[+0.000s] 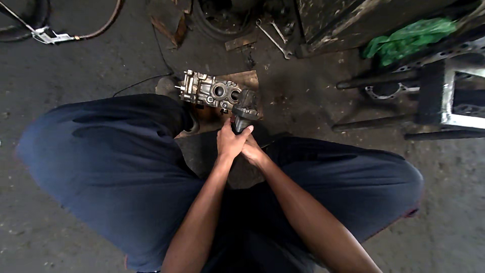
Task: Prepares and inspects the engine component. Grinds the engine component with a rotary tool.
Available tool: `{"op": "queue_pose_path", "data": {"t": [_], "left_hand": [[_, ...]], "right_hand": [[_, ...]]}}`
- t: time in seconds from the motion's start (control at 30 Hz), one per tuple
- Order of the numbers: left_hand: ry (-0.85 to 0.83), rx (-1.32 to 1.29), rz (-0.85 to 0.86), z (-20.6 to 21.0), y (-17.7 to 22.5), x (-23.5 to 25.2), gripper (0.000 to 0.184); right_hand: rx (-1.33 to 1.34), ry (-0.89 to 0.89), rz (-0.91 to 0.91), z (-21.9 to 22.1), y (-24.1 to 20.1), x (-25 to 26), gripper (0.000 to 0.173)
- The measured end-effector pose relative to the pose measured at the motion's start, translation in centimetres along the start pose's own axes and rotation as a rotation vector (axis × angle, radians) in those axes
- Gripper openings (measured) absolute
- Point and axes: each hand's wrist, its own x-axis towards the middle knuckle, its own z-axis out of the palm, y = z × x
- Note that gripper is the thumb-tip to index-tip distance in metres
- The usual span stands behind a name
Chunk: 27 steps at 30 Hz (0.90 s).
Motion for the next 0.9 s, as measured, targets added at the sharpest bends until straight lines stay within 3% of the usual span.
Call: {"op": "queue_pose_path", "data": {"t": [0.9], "left_hand": [[-0.031,-0.133,0.003,0.5,-1.4,0.1,0.069]], "right_hand": [[-0.005,0.013,-0.026,0.0,0.7,-0.4,0.038]]}}
